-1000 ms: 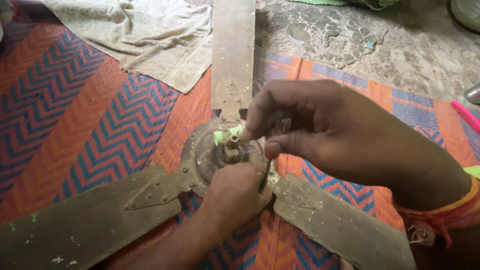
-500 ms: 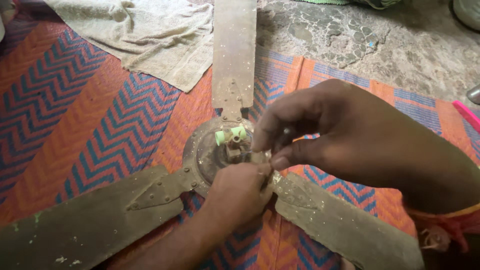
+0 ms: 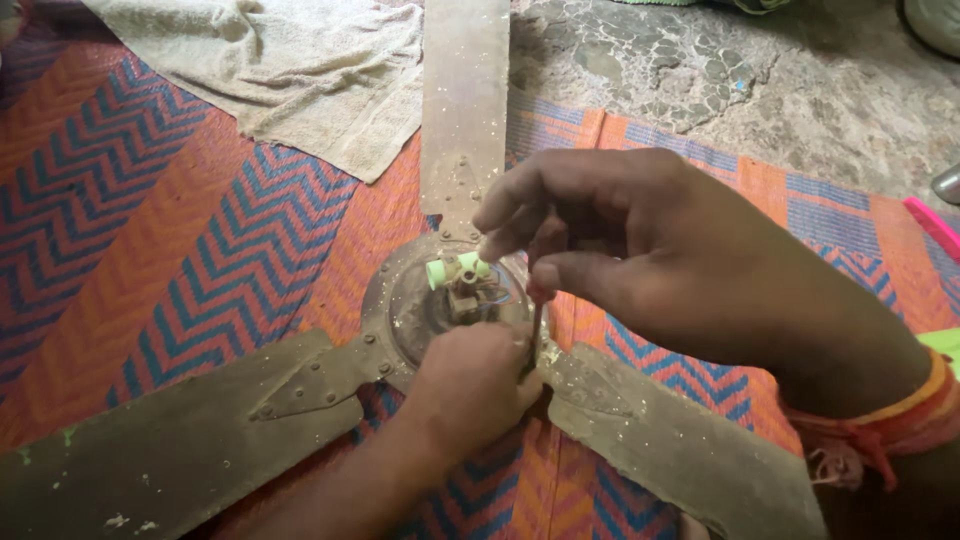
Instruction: The person uses a screwdriver to tighten screws on the central hub of a ceiling fan. They rotate the fan to access different screws and continue tightening them throughout the clip.
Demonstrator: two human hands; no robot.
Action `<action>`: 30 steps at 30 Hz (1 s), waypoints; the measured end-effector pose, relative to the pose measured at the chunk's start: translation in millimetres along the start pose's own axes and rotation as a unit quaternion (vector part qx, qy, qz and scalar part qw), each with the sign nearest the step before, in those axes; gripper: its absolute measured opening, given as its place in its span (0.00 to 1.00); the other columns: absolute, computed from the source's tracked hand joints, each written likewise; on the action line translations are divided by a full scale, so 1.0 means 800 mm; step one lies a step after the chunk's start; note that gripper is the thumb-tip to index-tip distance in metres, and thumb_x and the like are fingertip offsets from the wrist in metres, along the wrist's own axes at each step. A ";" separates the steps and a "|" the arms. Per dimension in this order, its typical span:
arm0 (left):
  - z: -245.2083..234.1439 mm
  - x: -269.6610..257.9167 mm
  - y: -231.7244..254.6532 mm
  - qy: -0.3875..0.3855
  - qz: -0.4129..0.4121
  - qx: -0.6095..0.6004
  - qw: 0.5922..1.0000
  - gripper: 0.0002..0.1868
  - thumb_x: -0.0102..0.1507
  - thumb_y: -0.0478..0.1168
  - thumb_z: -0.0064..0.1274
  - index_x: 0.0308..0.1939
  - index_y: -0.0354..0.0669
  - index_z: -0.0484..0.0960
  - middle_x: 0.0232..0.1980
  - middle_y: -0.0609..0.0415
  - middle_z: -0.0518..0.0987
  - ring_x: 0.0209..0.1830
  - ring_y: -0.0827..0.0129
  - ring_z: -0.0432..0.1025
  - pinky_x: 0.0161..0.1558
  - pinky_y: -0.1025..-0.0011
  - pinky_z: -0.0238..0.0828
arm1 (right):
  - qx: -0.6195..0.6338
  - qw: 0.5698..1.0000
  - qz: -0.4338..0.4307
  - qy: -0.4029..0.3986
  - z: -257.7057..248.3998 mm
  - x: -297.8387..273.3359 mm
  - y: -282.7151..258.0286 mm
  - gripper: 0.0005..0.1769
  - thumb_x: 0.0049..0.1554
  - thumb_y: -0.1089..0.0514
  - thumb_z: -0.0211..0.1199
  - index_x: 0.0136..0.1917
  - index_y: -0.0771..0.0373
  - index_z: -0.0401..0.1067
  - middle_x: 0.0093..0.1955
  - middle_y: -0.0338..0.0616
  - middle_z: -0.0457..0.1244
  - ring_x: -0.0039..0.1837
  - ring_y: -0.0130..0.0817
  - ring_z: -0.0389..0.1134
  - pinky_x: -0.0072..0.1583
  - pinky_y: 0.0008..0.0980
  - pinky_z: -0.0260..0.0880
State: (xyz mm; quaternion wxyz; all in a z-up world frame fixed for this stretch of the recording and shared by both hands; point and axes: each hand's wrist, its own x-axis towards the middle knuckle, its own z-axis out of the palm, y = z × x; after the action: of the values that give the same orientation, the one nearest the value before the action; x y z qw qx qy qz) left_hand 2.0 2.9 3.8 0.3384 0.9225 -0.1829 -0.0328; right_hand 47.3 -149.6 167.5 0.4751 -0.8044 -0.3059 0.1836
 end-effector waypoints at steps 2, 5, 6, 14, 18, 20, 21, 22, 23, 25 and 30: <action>-0.001 0.002 0.001 -0.017 -0.017 0.010 1.000 0.14 0.57 0.49 0.57 0.34 0.41 0.82 0.35 0.42 0.82 0.37 0.45 0.78 0.42 0.50 0.74 | -0.052 0.999 0.010 0.010 0.003 0.001 0.001 0.18 0.53 0.66 0.64 0.58 0.61 0.76 0.49 0.34 0.72 0.51 0.22 0.72 0.54 0.25 0.76; -0.001 0.004 0.002 -0.021 -0.019 0.009 1.000 0.13 0.57 0.48 0.56 0.34 0.41 0.82 0.35 0.41 0.82 0.37 0.44 0.78 0.42 0.49 0.74 | -0.156 0.984 -0.080 0.030 0.006 0.003 0.001 0.15 0.55 0.63 0.72 0.56 0.63 0.77 0.47 0.37 0.70 0.50 0.23 0.71 0.55 0.25 0.73; 0.000 0.003 0.002 -0.020 -0.016 0.006 1.000 0.13 0.57 0.48 0.55 0.34 0.41 0.82 0.35 0.41 0.82 0.36 0.44 0.78 0.42 0.49 0.74 | -0.141 0.988 -0.049 0.030 0.005 0.003 0.001 0.16 0.55 0.64 0.72 0.57 0.62 0.78 0.45 0.38 0.70 0.49 0.24 0.71 0.54 0.26 0.74; 0.006 0.000 -0.002 0.005 0.005 0.016 1.000 0.14 0.59 0.47 0.54 0.33 0.38 0.82 0.32 0.40 0.82 0.33 0.45 0.78 0.39 0.50 0.75 | -0.005 1.000 0.003 -0.012 0.007 0.002 0.003 0.14 0.54 0.62 0.67 0.55 0.59 0.73 0.46 0.34 0.69 0.51 0.21 0.71 0.53 0.24 0.75; 0.007 0.003 -0.003 -0.018 -0.006 0.019 1.000 0.16 0.60 0.47 0.53 0.37 0.36 0.80 0.32 0.41 0.82 0.32 0.45 0.78 0.38 0.49 0.74 | -0.096 0.993 0.068 0.003 0.007 0.003 0.007 0.07 0.54 0.61 0.72 0.47 0.61 0.79 0.41 0.36 0.71 0.47 0.24 0.74 0.50 0.28 0.76; 0.006 0.004 -0.004 -0.021 -0.002 0.028 0.999 0.15 0.60 0.48 0.53 0.38 0.38 0.81 0.32 0.41 0.82 0.32 0.46 0.78 0.38 0.50 0.75 | -0.048 0.997 0.054 -0.011 0.000 0.000 0.008 0.10 0.52 0.63 0.72 0.48 0.61 0.79 0.43 0.35 0.73 0.48 0.24 0.75 0.51 0.28 0.78; 0.007 0.004 -0.003 -0.023 0.000 0.032 0.999 0.15 0.60 0.48 0.53 0.38 0.39 0.81 0.32 0.41 0.82 0.33 0.46 0.79 0.38 0.50 0.75 | -0.057 0.997 0.050 -0.030 -0.003 -0.002 0.008 0.09 0.52 0.63 0.72 0.48 0.61 0.80 0.42 0.36 0.72 0.48 0.24 0.73 0.51 0.28 0.77; 0.007 0.005 -0.003 -0.018 -0.004 0.031 0.999 0.15 0.60 0.48 0.53 0.38 0.40 0.82 0.32 0.42 0.82 0.33 0.46 0.78 0.38 0.50 0.75 | -0.067 0.996 0.045 -0.048 -0.007 -0.006 0.007 0.09 0.52 0.63 0.73 0.48 0.61 0.80 0.42 0.36 0.71 0.47 0.24 0.72 0.51 0.28 0.77; 0.008 0.005 -0.003 -0.013 -0.007 0.030 0.999 0.14 0.60 0.49 0.54 0.38 0.41 0.82 0.32 0.42 0.82 0.33 0.46 0.78 0.38 0.50 0.74 | -0.076 0.994 0.041 -0.066 -0.010 -0.009 0.006 0.09 0.52 0.63 0.73 0.48 0.61 0.81 0.41 0.37 0.70 0.47 0.24 0.70 0.51 0.28 0.76; 0.009 0.004 -0.001 -0.007 -0.010 0.030 0.999 0.14 0.61 0.49 0.53 0.38 0.41 0.82 0.32 0.43 0.82 0.33 0.46 0.78 0.38 0.50 0.74 | -0.041 0.993 0.053 -0.097 -0.016 -0.011 0.002 0.08 0.54 0.64 0.69 0.48 0.61 0.82 0.41 0.36 0.73 0.47 0.24 0.71 0.51 0.28 0.77; 0.006 0.000 0.000 0.027 0.015 0.004 1.000 0.14 0.61 0.49 0.54 0.36 0.41 0.81 0.33 0.44 0.82 0.34 0.46 0.78 0.39 0.49 0.74 | -0.035 0.991 0.048 -0.124 -0.014 -0.010 -0.005 0.15 0.51 0.67 0.60 0.50 0.59 0.81 0.42 0.35 0.72 0.47 0.23 0.71 0.52 0.29 0.76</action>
State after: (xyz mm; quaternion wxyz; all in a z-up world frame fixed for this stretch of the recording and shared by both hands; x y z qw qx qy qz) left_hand 1.2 -0.1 0.3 0.3398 0.9216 -0.1879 -0.0021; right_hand 47.0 -161.0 176.4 0.3954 -0.8055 -0.3297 0.2935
